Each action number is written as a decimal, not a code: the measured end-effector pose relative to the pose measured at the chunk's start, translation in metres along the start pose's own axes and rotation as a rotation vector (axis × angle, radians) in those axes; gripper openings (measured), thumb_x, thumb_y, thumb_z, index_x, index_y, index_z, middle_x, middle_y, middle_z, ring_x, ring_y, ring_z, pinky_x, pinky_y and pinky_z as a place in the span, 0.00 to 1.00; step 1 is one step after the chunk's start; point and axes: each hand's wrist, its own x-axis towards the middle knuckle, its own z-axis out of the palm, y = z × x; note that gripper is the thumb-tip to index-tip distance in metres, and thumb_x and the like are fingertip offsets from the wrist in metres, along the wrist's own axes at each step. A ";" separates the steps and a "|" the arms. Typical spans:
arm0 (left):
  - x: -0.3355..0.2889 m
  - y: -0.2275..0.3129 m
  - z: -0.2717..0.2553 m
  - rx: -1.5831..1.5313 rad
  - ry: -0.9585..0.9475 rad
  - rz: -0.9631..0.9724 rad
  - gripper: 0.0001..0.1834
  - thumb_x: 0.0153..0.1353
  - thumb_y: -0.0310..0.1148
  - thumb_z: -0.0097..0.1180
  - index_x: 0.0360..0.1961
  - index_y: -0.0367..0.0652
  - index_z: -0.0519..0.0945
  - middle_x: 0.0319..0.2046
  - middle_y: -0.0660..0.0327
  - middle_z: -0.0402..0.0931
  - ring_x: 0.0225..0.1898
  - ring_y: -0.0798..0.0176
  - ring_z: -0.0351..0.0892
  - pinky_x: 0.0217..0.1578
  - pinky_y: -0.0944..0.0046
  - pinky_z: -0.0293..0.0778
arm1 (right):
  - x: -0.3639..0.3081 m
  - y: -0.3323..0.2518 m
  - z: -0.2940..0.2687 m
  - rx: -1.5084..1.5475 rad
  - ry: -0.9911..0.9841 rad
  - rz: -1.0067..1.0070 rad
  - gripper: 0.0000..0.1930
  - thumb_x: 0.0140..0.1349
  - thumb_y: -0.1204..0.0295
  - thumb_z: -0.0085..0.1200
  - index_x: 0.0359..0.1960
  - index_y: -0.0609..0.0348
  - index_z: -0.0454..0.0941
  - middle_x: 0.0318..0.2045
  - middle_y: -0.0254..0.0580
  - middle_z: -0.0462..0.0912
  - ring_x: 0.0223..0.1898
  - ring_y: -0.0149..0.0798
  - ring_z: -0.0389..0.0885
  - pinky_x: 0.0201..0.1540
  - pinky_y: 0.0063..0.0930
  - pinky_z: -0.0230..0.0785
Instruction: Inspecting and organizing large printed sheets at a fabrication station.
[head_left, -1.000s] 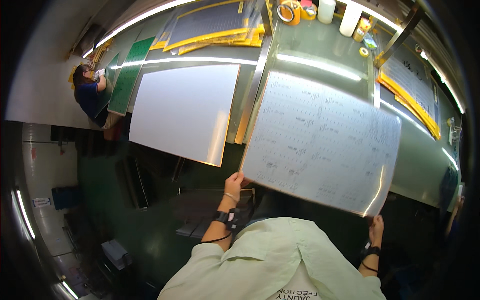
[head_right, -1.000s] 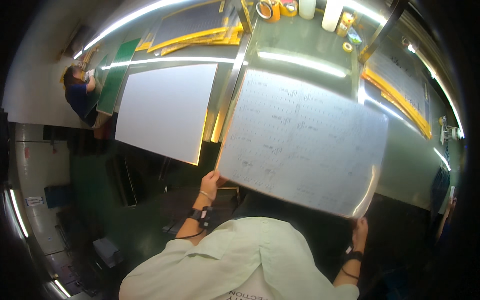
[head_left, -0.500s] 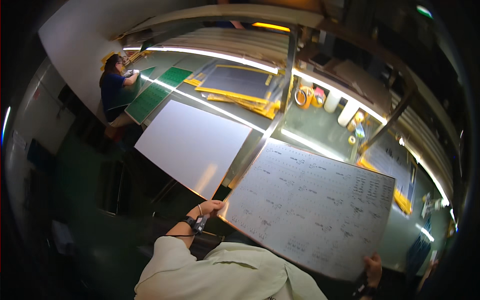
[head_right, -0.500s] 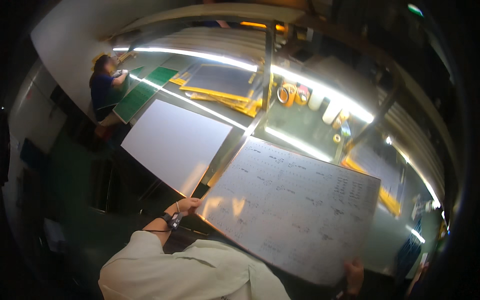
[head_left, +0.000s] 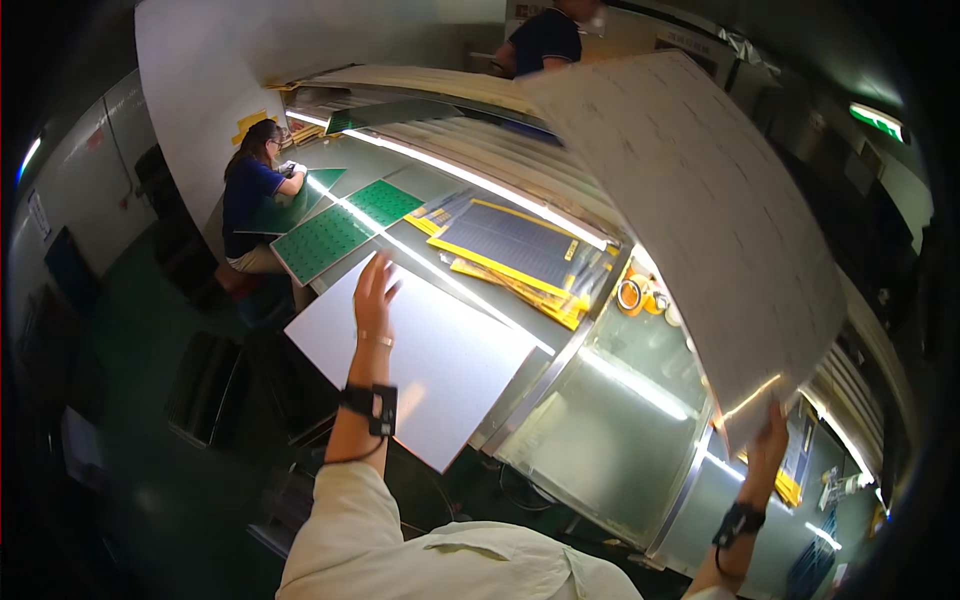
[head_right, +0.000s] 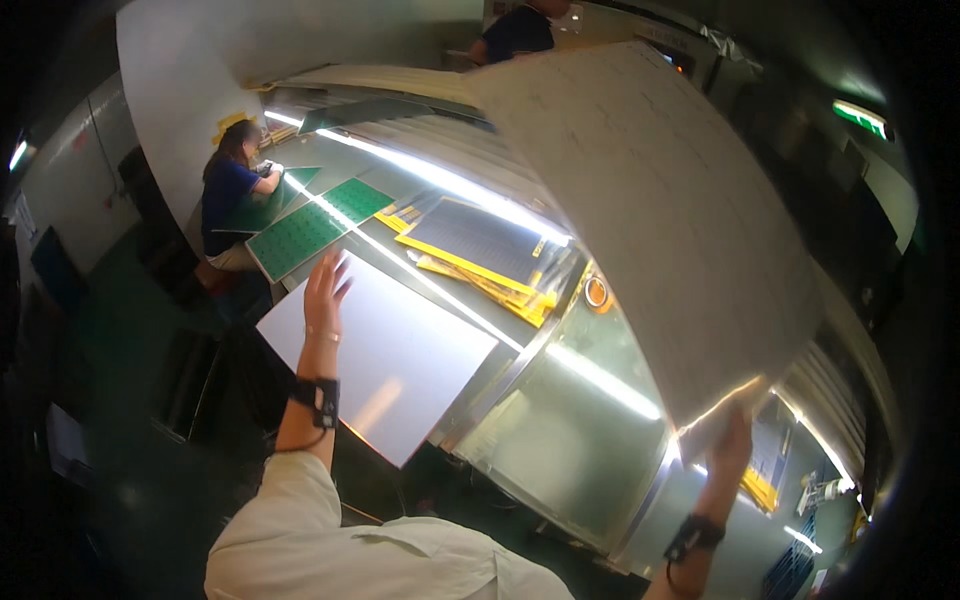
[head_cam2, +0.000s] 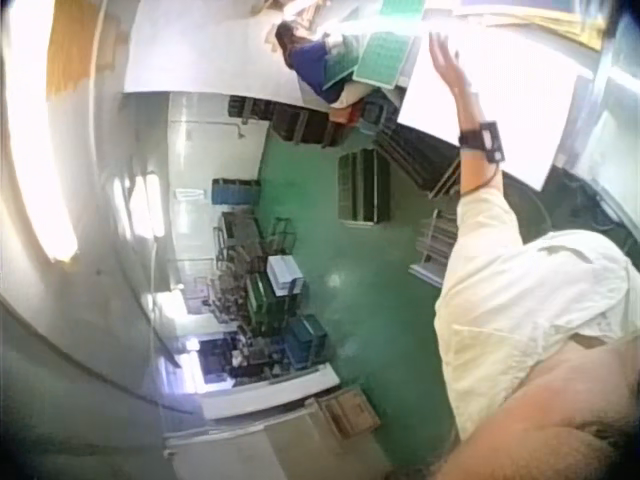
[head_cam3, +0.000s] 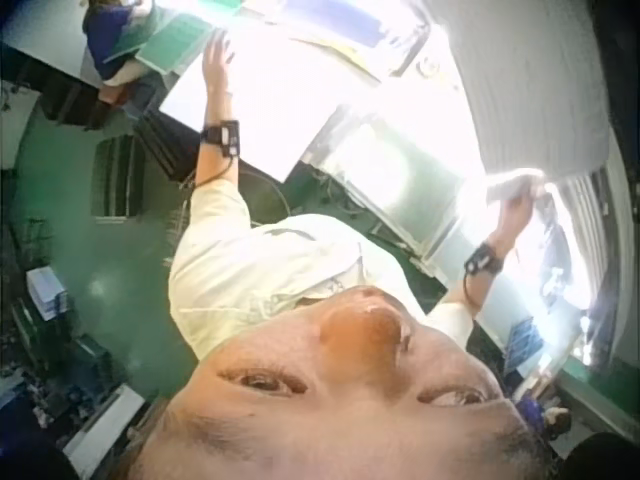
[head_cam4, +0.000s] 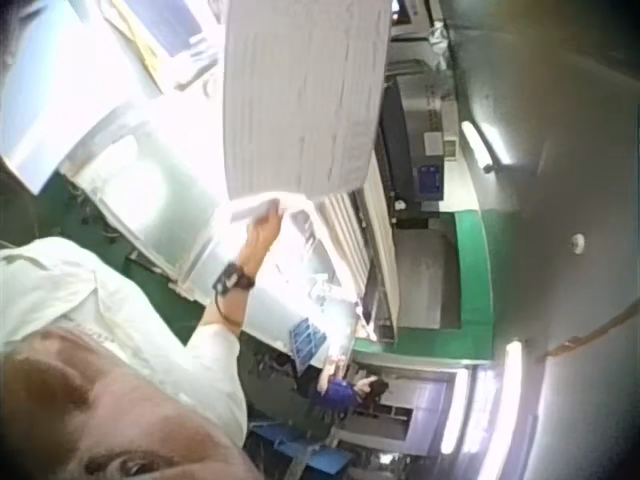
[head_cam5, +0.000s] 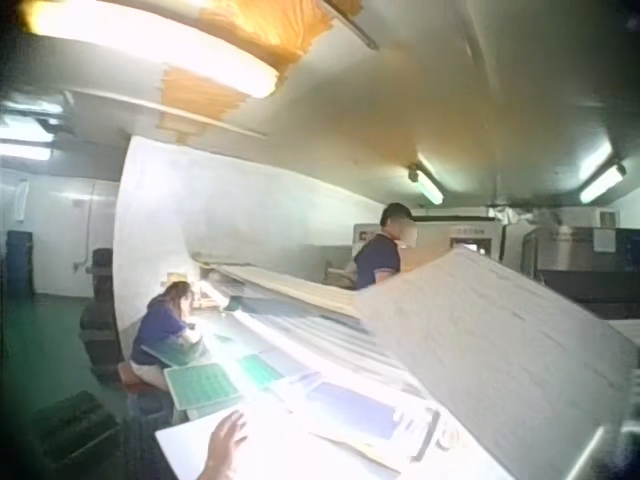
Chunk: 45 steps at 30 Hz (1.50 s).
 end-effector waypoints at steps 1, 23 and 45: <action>-0.006 -0.018 -0.038 0.242 0.192 0.032 0.24 0.57 0.40 0.49 0.52 0.38 0.65 0.49 0.54 0.65 0.50 0.59 0.65 0.50 0.62 0.61 | 0.027 -0.014 0.055 -0.157 -0.004 -0.121 0.15 0.56 0.75 0.44 0.47 0.57 0.69 0.42 0.53 0.73 0.42 0.47 0.73 0.43 0.33 0.66; -0.174 -0.047 -0.219 -0.262 0.506 -0.353 0.20 0.49 0.33 0.57 0.43 0.35 0.70 0.37 0.58 0.72 0.39 0.63 0.71 0.41 0.65 0.66 | -0.061 -0.050 0.362 0.103 -1.282 0.422 0.16 0.58 0.68 0.44 0.46 0.63 0.67 0.35 0.50 0.76 0.31 0.35 0.77 0.35 0.23 0.71; -0.542 0.094 -0.328 1.278 1.425 -0.095 0.12 0.52 0.32 0.52 0.28 0.30 0.74 0.24 0.44 0.74 0.27 0.44 0.74 0.29 0.57 0.68 | -0.194 0.096 0.254 -0.717 -1.269 -0.575 0.29 0.53 0.75 0.47 0.59 0.50 0.55 0.58 0.55 0.55 0.59 0.53 0.52 0.59 0.41 0.47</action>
